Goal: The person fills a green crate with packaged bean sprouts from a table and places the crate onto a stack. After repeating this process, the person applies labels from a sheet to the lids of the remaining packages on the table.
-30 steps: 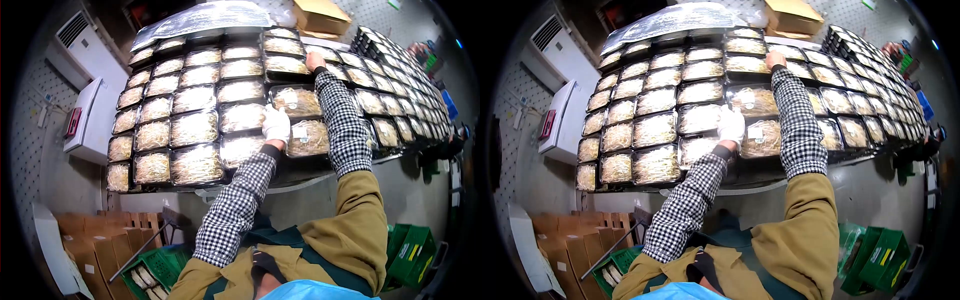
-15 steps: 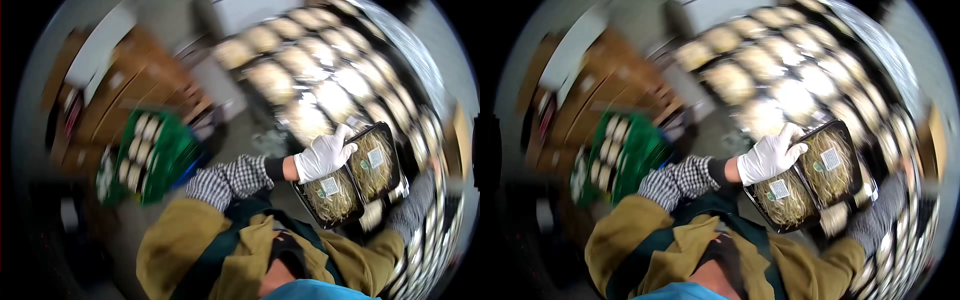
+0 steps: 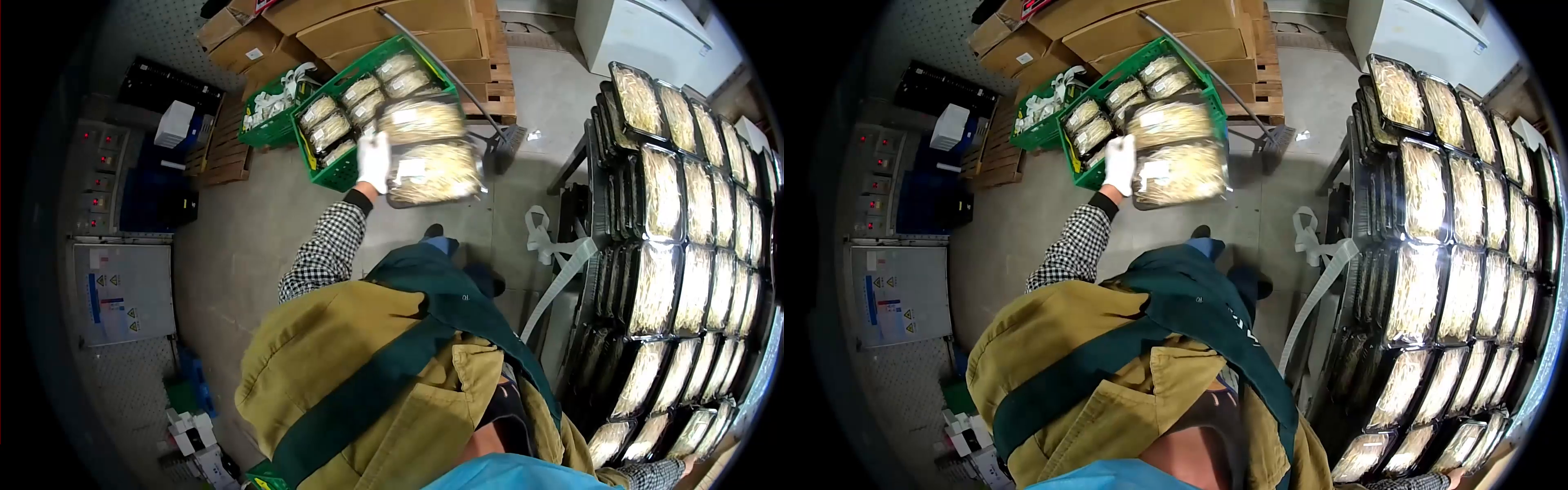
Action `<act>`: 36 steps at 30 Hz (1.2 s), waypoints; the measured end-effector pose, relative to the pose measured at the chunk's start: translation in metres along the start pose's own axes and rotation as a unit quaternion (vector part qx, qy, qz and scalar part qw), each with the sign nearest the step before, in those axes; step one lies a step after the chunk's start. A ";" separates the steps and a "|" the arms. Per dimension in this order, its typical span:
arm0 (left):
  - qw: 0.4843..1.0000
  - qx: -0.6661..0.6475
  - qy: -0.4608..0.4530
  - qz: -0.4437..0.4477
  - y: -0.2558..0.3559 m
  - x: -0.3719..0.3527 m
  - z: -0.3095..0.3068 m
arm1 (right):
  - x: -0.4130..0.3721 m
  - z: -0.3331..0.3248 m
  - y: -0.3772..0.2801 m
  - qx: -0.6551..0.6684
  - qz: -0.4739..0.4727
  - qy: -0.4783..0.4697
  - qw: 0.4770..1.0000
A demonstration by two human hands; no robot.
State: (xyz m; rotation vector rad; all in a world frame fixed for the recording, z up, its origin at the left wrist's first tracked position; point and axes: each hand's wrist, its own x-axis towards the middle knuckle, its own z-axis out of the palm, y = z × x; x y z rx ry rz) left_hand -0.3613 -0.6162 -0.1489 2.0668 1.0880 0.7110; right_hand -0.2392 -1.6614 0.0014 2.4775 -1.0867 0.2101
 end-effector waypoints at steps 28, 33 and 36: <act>0.921 -0.040 -0.003 -0.388 -0.387 0.143 -0.119 | -0.532 -0.386 -0.787 0.201 -0.771 0.129 0.591; 0.935 -0.068 0.021 -0.349 -0.354 0.134 -0.172 | -0.798 -0.401 -0.938 0.383 -0.759 -0.201 0.486; 0.873 -0.284 0.040 -0.394 -0.329 0.139 -0.201 | -0.892 -0.371 -1.010 0.431 -0.759 -0.243 0.424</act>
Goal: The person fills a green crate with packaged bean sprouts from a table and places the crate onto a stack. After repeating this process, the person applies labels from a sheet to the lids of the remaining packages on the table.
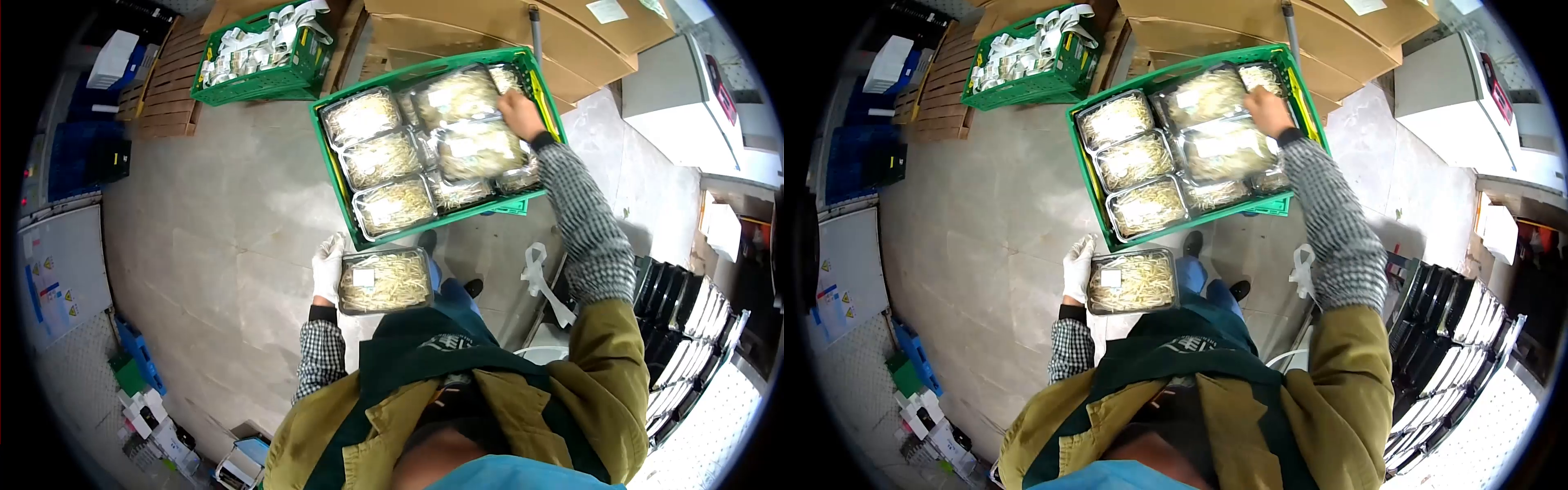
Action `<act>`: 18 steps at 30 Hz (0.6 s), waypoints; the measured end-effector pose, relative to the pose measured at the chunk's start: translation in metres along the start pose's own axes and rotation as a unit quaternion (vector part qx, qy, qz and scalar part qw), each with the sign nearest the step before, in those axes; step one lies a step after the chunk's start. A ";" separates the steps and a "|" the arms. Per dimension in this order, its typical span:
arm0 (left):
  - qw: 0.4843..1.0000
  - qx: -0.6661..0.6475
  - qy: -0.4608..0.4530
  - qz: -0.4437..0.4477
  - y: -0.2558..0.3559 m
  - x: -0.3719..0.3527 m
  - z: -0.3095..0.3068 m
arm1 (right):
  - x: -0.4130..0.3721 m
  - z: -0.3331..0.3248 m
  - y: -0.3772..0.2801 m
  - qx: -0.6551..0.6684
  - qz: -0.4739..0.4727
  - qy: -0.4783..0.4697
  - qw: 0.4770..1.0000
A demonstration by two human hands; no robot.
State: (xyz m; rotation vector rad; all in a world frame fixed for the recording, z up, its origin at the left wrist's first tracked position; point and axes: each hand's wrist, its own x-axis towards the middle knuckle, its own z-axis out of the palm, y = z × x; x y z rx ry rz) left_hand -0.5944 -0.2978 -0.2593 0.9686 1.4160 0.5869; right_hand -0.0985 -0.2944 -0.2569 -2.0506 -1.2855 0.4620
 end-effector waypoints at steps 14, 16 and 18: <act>0.993 -0.081 0.090 -0.011 -0.001 0.090 0.266 | -0.151 -0.079 0.065 0.201 0.200 -0.011 0.959; 0.983 -0.056 0.006 0.177 -0.014 0.089 0.269 | -0.227 -0.115 0.060 0.215 0.240 0.073 0.944; 0.891 0.357 -0.002 0.282 -0.007 0.078 0.260 | -0.306 -0.138 0.067 0.192 0.318 0.102 0.923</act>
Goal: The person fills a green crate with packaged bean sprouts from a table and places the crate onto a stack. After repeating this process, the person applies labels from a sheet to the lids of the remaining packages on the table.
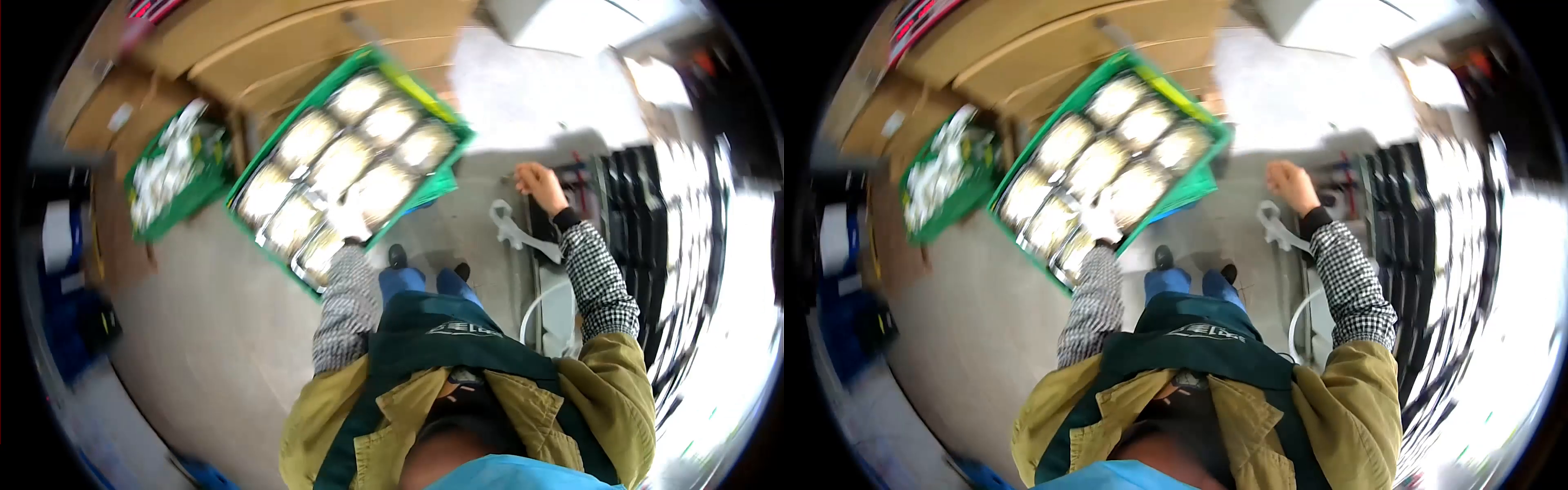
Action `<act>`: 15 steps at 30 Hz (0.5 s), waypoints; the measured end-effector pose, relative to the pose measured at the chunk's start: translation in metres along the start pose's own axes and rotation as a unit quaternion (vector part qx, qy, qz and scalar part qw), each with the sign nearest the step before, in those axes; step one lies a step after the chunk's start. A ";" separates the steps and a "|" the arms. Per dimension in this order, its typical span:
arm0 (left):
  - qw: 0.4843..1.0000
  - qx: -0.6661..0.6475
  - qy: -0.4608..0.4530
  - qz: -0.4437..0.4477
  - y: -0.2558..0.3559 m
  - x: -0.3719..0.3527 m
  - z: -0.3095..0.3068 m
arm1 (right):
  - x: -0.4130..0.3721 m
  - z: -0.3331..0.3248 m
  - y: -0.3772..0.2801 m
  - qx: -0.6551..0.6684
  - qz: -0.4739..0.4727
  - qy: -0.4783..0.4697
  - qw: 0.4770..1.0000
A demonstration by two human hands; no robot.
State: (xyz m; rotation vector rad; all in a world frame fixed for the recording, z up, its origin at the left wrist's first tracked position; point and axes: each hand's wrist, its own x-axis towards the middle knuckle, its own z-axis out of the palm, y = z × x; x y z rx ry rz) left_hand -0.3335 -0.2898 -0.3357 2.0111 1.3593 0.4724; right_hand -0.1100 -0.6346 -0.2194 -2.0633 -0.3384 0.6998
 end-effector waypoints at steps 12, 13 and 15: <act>0.853 0.200 0.008 0.481 0.153 -0.123 -0.001 | -0.481 -0.212 0.080 -0.180 0.033 0.435 0.882; 0.851 0.009 -0.040 0.523 0.208 -0.184 -0.007 | -0.527 -0.235 0.082 -0.091 0.088 0.496 0.859; 0.830 -0.085 -0.157 0.529 0.282 -0.306 0.015 | -0.612 -0.285 0.140 -0.106 0.163 0.640 0.744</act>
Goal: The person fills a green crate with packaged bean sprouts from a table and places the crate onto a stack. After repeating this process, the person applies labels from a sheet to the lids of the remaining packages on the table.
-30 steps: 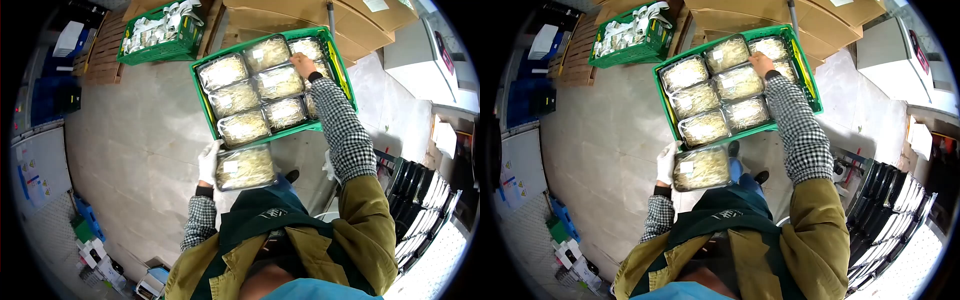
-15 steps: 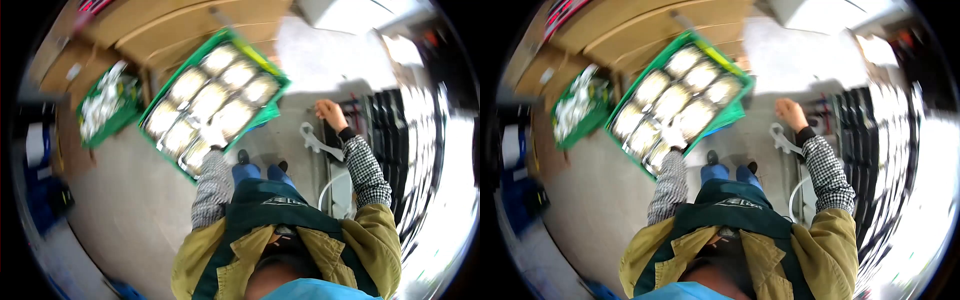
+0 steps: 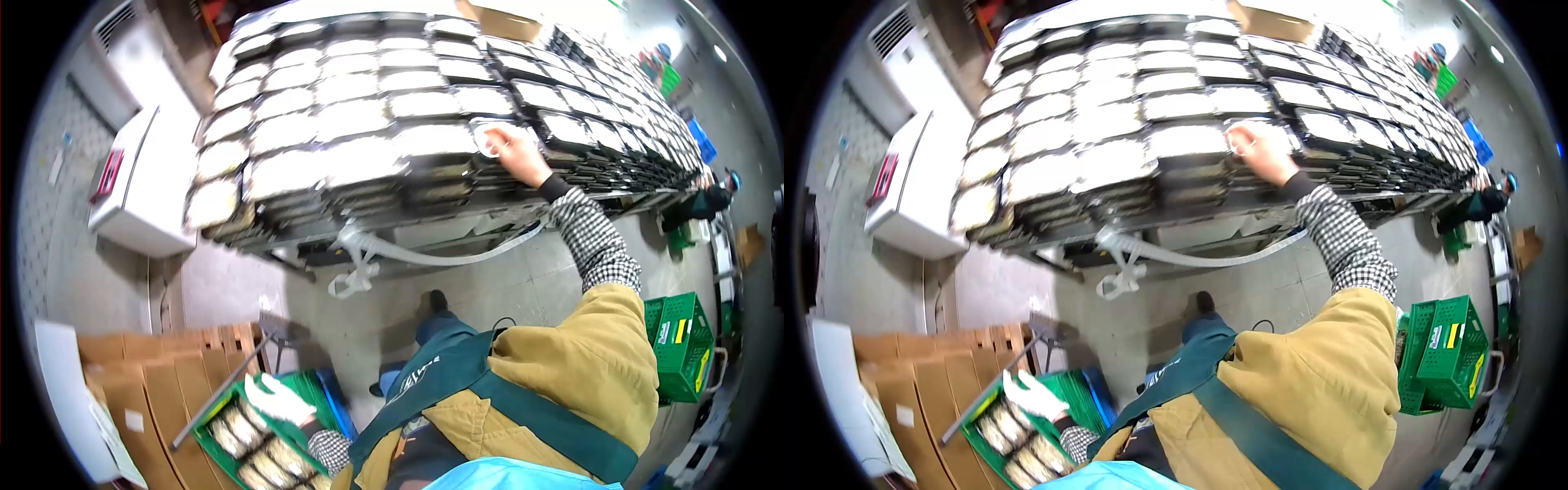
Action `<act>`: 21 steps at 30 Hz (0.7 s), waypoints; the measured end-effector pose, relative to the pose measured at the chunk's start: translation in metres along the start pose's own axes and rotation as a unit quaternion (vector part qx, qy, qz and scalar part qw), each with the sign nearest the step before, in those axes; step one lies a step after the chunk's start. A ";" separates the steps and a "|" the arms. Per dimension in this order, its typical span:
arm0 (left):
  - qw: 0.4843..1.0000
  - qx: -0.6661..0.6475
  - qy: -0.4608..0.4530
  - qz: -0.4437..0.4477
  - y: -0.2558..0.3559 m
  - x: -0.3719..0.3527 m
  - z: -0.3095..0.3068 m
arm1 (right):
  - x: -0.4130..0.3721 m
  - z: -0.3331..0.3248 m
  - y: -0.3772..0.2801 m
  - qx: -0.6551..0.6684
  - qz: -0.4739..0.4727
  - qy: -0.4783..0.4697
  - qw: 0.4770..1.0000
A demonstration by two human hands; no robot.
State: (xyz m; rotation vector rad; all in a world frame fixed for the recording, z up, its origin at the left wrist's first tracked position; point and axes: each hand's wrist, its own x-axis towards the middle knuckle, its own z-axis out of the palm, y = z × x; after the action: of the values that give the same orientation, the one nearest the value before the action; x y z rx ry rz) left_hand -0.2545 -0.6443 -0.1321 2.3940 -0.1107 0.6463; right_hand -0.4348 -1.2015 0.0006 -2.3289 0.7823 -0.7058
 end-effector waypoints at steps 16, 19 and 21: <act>0.806 -0.187 -0.500 0.256 0.747 -0.047 0.483 | 0.093 -0.184 0.277 -0.486 0.111 0.104 0.860; 0.828 -0.134 -0.474 0.269 0.788 -0.070 0.540 | 0.097 -0.182 0.283 -0.420 0.145 0.106 0.890; 0.820 -0.130 -0.397 0.390 0.793 -0.082 0.574 | 0.098 -0.189 0.285 -0.382 0.179 0.097 0.902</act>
State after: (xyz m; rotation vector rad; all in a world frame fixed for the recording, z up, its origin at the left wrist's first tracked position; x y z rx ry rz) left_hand -0.2711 -1.6262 -0.1030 2.1226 -1.4855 -0.1067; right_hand -0.5884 -1.5208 -0.0270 -2.6633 1.7870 -0.5179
